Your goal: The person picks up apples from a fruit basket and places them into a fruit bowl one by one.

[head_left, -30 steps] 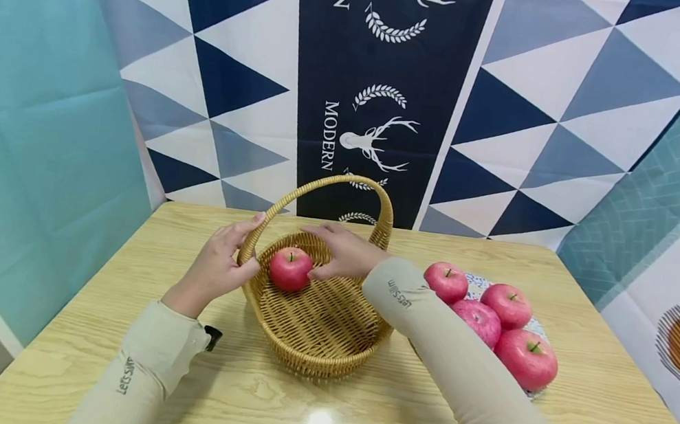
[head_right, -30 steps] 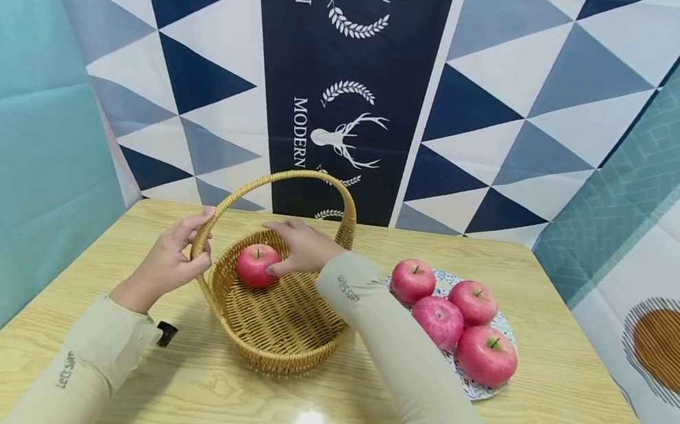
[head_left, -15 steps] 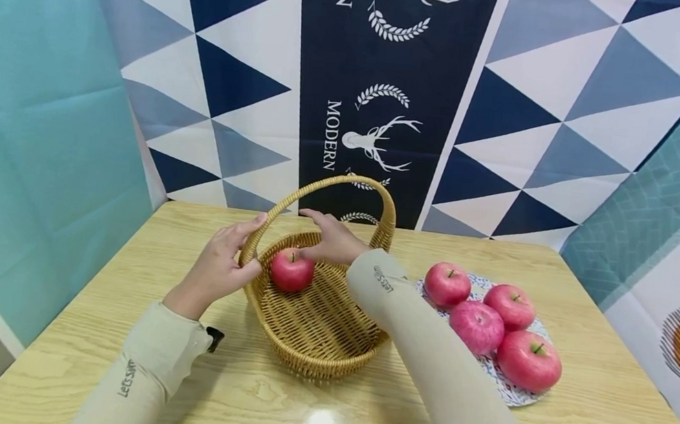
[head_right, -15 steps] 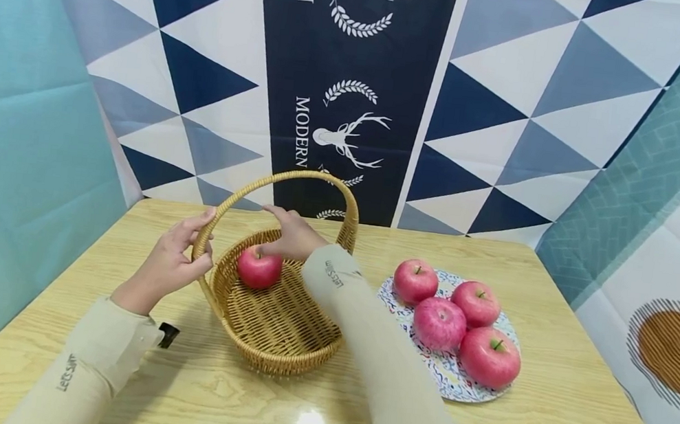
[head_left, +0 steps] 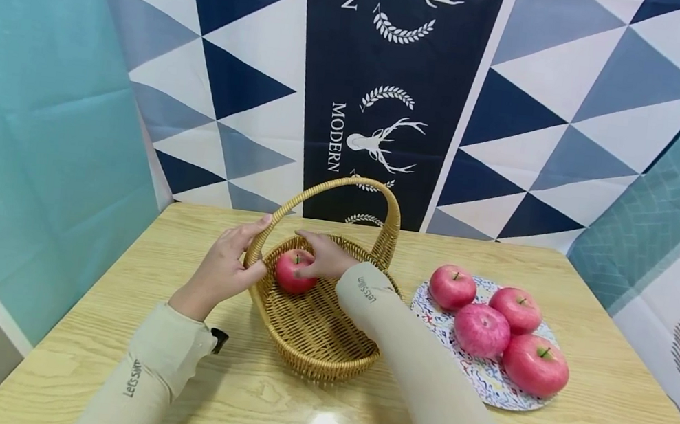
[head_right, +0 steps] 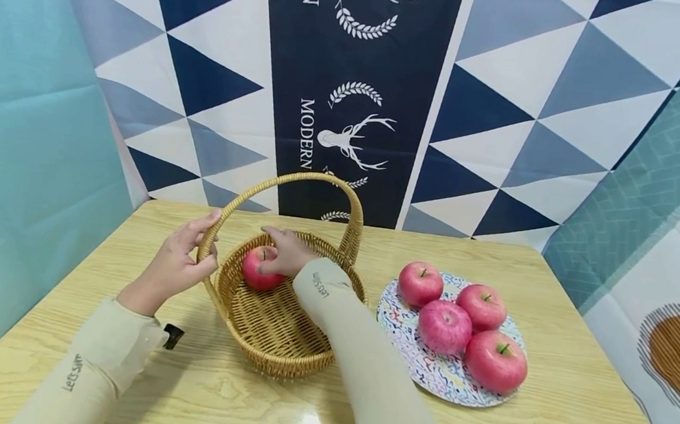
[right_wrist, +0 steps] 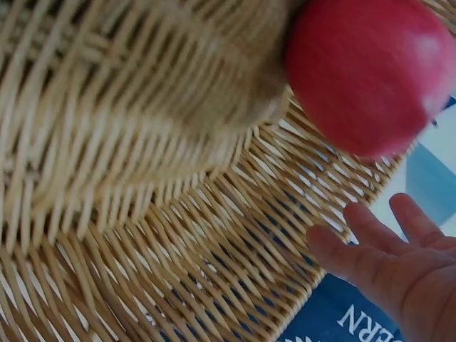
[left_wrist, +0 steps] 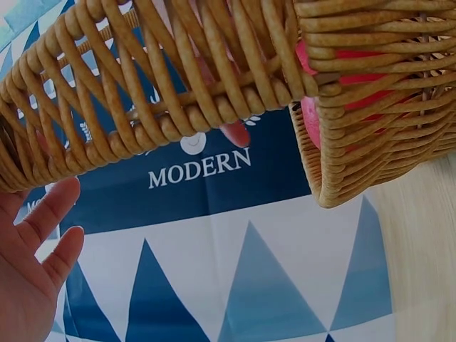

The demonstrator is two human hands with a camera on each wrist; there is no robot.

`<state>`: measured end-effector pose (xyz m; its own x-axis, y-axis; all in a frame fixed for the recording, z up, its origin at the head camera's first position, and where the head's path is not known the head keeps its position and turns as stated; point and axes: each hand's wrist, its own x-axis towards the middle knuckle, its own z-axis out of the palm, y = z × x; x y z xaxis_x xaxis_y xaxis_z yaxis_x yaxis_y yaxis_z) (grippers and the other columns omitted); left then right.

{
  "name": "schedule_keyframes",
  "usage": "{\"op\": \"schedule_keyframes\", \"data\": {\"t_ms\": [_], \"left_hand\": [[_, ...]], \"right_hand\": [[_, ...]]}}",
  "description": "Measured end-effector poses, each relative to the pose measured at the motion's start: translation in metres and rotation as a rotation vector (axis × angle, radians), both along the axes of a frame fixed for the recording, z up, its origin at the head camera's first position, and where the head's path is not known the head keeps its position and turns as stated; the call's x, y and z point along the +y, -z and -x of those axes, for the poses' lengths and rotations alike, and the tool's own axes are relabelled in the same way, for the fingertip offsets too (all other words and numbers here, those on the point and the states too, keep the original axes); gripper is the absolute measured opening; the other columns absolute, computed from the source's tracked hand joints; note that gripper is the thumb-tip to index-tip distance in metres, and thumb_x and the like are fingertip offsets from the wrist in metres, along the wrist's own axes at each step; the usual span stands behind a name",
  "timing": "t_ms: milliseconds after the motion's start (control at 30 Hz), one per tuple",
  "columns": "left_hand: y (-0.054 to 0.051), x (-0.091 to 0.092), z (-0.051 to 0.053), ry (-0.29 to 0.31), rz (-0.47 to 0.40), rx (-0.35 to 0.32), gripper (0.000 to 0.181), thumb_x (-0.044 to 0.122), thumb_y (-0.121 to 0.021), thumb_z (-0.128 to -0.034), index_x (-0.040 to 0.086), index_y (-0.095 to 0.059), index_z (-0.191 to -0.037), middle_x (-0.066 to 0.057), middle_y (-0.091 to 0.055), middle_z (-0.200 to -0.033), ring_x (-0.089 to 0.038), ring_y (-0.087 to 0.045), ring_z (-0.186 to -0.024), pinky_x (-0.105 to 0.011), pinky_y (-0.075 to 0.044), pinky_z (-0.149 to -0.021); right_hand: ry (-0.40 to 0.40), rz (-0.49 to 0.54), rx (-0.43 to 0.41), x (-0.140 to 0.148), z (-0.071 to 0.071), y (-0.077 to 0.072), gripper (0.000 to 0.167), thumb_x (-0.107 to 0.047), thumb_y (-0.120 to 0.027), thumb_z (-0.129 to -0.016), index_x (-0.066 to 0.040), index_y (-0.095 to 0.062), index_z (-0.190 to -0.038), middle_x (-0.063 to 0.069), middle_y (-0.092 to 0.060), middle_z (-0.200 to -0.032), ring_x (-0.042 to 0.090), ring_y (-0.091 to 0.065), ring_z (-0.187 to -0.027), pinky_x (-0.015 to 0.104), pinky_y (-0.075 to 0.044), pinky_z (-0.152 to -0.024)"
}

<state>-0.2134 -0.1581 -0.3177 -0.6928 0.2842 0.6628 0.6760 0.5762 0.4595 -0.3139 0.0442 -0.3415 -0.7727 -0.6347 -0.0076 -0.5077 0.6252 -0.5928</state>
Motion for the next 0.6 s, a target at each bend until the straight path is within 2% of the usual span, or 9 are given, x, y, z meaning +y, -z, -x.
{"op": "schedule_keyframes", "data": {"t_ms": [133, 367, 600], "left_hand": [[0.002, -0.001, 0.0, -0.006, -0.002, 0.01, 0.063, 0.002, -0.055, -0.0738, -0.004, -0.048, -0.136, -0.021, -0.054, -0.132, -0.037, -0.056, -0.097, -0.057, -0.034, -0.096], [0.002, -0.001, 0.0, -0.009, 0.022, 0.015, 0.064, 0.004, -0.056, -0.0735, -0.004, -0.047, -0.137, -0.022, -0.052, -0.135, -0.041, -0.054, -0.109, -0.058, -0.033, -0.098], [0.001, -0.001, 0.0, -0.007, 0.029, 0.016, 0.064, 0.004, -0.056, -0.0744, -0.003, -0.046, -0.138, -0.021, -0.055, -0.132, -0.033, -0.056, -0.086, -0.055, -0.037, -0.092]], "right_hand": [[0.024, -0.01, -0.003, -0.006, -0.003, 0.01, 0.085, -0.017, -0.073, -0.078, -0.005, -0.03, -0.149, 0.023, -0.042, -0.137, 0.032, -0.042, -0.124, 0.043, -0.037, -0.103], [0.055, -0.04, 0.027, -0.008, -0.004, 0.022, 0.088, -0.022, -0.076, -0.076, -0.007, -0.03, -0.15, 0.024, -0.045, -0.128, 0.029, -0.048, -0.113, 0.039, -0.044, -0.093], [0.105, -0.034, 0.022, -0.01, 0.001, 0.029, 0.089, -0.024, -0.078, -0.074, -0.007, -0.032, -0.149, 0.023, -0.047, -0.126, 0.029, -0.05, -0.11, 0.039, -0.045, -0.093]]}}
